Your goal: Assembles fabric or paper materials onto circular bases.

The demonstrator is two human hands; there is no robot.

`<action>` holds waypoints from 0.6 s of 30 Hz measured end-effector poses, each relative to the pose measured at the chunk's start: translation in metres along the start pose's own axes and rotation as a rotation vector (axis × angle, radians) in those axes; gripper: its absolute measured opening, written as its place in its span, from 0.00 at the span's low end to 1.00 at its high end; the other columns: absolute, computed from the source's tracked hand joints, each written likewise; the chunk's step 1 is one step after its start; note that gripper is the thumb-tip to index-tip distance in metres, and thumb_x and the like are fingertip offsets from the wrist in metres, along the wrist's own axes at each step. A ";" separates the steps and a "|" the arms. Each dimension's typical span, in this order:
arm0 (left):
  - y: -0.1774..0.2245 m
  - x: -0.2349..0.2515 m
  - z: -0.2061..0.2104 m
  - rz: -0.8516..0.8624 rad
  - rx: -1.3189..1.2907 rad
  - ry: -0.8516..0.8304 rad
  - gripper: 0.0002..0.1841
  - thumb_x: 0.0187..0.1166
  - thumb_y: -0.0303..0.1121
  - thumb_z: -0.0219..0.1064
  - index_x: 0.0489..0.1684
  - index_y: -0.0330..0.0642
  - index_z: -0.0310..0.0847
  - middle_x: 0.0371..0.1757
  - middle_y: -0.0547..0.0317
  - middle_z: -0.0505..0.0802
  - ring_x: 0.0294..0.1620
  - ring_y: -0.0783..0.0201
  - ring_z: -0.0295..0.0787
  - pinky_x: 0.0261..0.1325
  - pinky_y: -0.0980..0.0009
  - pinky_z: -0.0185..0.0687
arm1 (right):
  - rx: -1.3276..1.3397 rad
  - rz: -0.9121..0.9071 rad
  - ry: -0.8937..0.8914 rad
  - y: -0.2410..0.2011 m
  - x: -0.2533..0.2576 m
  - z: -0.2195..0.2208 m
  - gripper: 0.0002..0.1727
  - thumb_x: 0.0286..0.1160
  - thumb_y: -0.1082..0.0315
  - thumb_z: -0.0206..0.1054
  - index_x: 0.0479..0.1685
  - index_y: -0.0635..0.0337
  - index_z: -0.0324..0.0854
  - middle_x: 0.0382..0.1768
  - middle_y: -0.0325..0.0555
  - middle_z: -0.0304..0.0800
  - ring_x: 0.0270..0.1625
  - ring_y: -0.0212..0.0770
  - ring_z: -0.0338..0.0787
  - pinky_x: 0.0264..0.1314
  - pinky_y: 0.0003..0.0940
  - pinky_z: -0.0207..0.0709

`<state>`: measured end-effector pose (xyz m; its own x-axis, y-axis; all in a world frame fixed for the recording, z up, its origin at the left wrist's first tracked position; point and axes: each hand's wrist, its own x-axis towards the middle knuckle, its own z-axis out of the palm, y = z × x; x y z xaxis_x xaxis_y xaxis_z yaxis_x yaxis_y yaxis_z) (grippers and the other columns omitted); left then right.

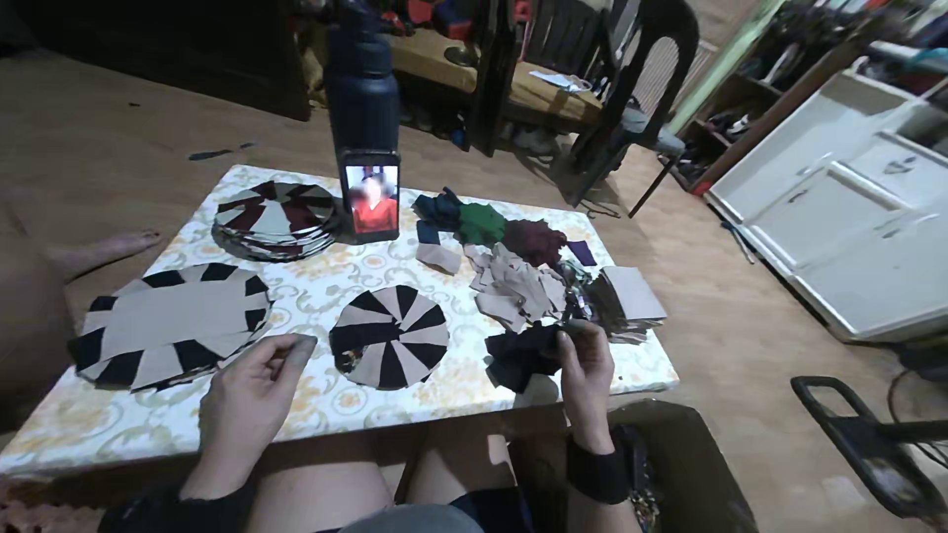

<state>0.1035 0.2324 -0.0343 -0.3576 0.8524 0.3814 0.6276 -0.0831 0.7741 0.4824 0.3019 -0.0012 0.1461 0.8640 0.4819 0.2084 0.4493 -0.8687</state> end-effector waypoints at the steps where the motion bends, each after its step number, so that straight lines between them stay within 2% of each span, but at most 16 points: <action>1: 0.000 0.000 0.000 0.001 -0.005 -0.004 0.23 0.86 0.49 0.60 0.52 0.33 0.87 0.41 0.45 0.91 0.34 0.62 0.86 0.42 0.58 0.84 | 0.088 0.062 0.010 -0.003 0.000 0.002 0.15 0.80 0.79 0.60 0.62 0.74 0.73 0.42 0.47 0.92 0.38 0.35 0.94 0.42 0.33 0.93; 6: 0.000 -0.001 -0.002 -0.011 0.006 -0.010 0.22 0.86 0.47 0.59 0.53 0.33 0.86 0.40 0.46 0.91 0.33 0.63 0.85 0.41 0.60 0.82 | 0.454 0.346 -0.029 -0.016 -0.007 0.006 0.24 0.77 0.84 0.58 0.73 0.73 0.64 0.47 0.54 0.93 0.42 0.45 0.97 0.48 0.41 0.94; 11: -0.001 -0.002 -0.001 0.029 -0.069 0.018 0.19 0.85 0.42 0.61 0.55 0.31 0.85 0.43 0.50 0.90 0.33 0.75 0.81 0.40 0.74 0.79 | 0.561 0.404 -0.082 -0.020 -0.016 0.006 0.22 0.76 0.85 0.58 0.70 0.71 0.67 0.46 0.51 0.93 0.42 0.42 0.97 0.48 0.40 0.94; 13: -0.003 -0.005 0.000 0.166 -0.102 0.098 0.17 0.84 0.36 0.62 0.53 0.26 0.83 0.45 0.48 0.89 0.36 0.81 0.80 0.41 0.85 0.77 | 0.574 0.410 -0.098 -0.022 -0.019 0.005 0.21 0.77 0.85 0.57 0.69 0.71 0.68 0.46 0.50 0.93 0.42 0.42 0.97 0.48 0.39 0.94; 15: 0.000 -0.009 0.002 0.390 -0.050 0.217 0.15 0.81 0.33 0.66 0.45 0.24 0.84 0.42 0.41 0.88 0.42 0.72 0.80 0.47 0.82 0.76 | 0.587 0.396 -0.132 -0.023 -0.022 0.006 0.20 0.78 0.84 0.57 0.69 0.70 0.67 0.46 0.50 0.94 0.41 0.42 0.97 0.47 0.40 0.94; 16: 0.008 -0.014 0.002 0.469 -0.005 0.240 0.13 0.80 0.35 0.68 0.43 0.30 0.86 0.42 0.41 0.88 0.47 0.65 0.82 0.53 0.76 0.76 | 0.586 0.382 -0.157 -0.024 -0.024 0.008 0.20 0.79 0.84 0.57 0.70 0.70 0.67 0.46 0.50 0.94 0.41 0.42 0.97 0.47 0.40 0.94; 17: 0.018 -0.019 0.003 0.517 0.016 0.230 0.12 0.79 0.38 0.70 0.42 0.36 0.88 0.43 0.45 0.90 0.52 0.60 0.84 0.59 0.71 0.77 | 0.578 0.364 -0.181 -0.025 -0.026 0.010 0.21 0.79 0.83 0.58 0.70 0.70 0.67 0.46 0.50 0.94 0.41 0.43 0.97 0.47 0.41 0.94; 18: 0.032 -0.027 0.007 0.531 0.011 0.203 0.11 0.80 0.40 0.70 0.43 0.42 0.89 0.45 0.51 0.91 0.56 0.61 0.84 0.63 0.70 0.77 | 0.559 0.346 -0.200 -0.026 -0.028 0.014 0.21 0.78 0.83 0.58 0.70 0.70 0.66 0.46 0.50 0.95 0.41 0.43 0.97 0.47 0.41 0.94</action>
<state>0.1380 0.2102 -0.0230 -0.1162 0.5791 0.8069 0.7643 -0.4667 0.4451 0.4594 0.2690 0.0065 -0.0785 0.9800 0.1827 -0.3563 0.1436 -0.9233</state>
